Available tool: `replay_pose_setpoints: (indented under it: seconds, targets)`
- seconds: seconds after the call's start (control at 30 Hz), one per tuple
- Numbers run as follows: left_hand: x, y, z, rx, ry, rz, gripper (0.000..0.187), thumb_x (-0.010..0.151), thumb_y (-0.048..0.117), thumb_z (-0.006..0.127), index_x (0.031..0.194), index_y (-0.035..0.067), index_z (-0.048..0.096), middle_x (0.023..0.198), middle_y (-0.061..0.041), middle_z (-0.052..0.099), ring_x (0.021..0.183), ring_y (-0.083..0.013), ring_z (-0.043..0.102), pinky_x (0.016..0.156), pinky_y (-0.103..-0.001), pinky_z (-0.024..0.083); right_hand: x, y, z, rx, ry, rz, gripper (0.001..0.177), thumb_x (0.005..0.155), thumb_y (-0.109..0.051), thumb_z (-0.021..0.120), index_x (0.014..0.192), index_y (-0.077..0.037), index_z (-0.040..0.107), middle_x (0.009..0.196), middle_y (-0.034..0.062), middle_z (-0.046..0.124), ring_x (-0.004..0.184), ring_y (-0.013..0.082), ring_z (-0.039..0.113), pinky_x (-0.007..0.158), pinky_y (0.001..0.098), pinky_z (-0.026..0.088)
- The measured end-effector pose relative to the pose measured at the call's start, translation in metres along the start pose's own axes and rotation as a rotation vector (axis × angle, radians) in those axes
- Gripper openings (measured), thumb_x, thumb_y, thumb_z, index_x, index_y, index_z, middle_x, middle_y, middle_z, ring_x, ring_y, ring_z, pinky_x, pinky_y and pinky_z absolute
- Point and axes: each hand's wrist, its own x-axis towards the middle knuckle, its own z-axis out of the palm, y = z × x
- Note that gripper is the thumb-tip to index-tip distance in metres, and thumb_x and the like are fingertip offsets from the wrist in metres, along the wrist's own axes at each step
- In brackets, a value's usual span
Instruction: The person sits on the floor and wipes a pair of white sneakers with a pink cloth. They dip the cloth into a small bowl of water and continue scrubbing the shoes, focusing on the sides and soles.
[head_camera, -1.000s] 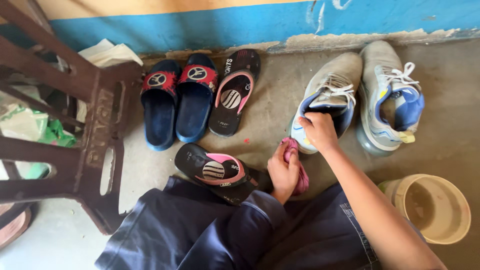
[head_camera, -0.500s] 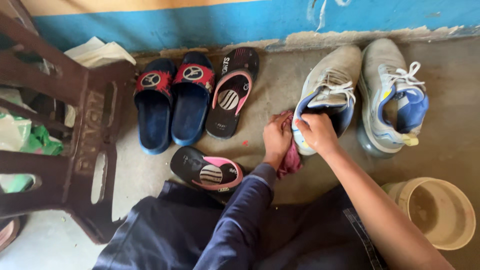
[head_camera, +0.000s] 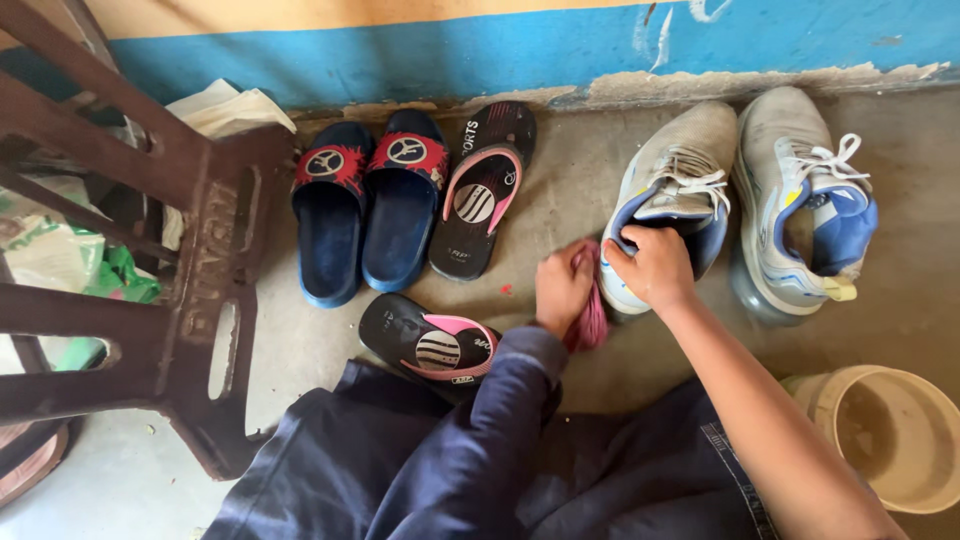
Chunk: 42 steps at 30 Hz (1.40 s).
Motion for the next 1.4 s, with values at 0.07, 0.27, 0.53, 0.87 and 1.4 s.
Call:
replay_pose_setpoints:
  seconds: [0.07,0.27,0.53,0.87,1.4]
  targets:
    - [-0.021,0.005,-0.01,-0.038,0.035,0.002,0.029,0.09,0.02,0.064,0.114,0.006,0.074,0.091,-0.026,0.071,0.088,-0.0425,0.072,0.077,-0.047,0.057,0.001,-0.001,0.002,-0.004,0.001,-0.004,0.037,0.087,-0.031,0.074,0.07,-0.001,0.062,0.064,0.0231,0.059,0.06,0.0441,0.059,0.056,0.0493,0.046]
    - [-0.069,0.032,-0.022,-0.055,0.046,-0.045,0.03,0.091,0.02,0.067,0.115,0.003,0.072,0.092,-0.029,0.069,0.089,-0.0437,0.072,0.078,-0.046,0.058,0.002,0.001,0.002,-0.068,0.014,-0.003,0.037,0.087,-0.036,0.073,0.071,-0.004,0.065,0.065,0.0222,0.061,0.063,0.0447,0.061,0.06,0.0513,0.048]
    - [-0.084,0.059,-0.025,-0.112,0.121,-0.053,0.026,0.086,0.016,0.068,0.109,0.005,0.067,0.086,-0.022,0.071,0.081,-0.0435,0.071,0.073,-0.048,0.056,0.002,-0.003,0.004,-0.1,-0.001,0.041,0.036,0.088,-0.04,0.072,0.075,-0.006,0.068,0.069,0.023,0.064,0.067,0.0453,0.064,0.063,0.0539,0.051]
    - [-0.054,0.037,-0.023,-0.041,0.359,-0.106,0.051,0.085,0.014,0.066,0.134,0.003,0.055,0.116,-0.025,0.06,0.107,-0.0461,0.06,0.093,-0.05,0.049,0.042,-0.015,0.066,-0.098,0.122,0.309,0.045,0.09,-0.046,0.071,0.084,-0.001,0.07,0.081,0.0265,0.07,0.078,0.047,0.068,0.074,0.0546,0.054]
    - [-0.016,0.01,-0.061,-0.221,0.635,-0.169,0.041,0.089,0.011,0.066,0.127,-0.001,0.062,0.105,-0.023,0.072,0.096,-0.0388,0.072,0.089,-0.041,0.055,0.047,-0.045,0.024,-0.307,-0.458,-0.17,0.05,0.086,-0.052,0.069,0.095,-0.002,0.073,0.084,0.0287,0.069,0.077,0.0481,0.068,0.07,0.0554,0.054]
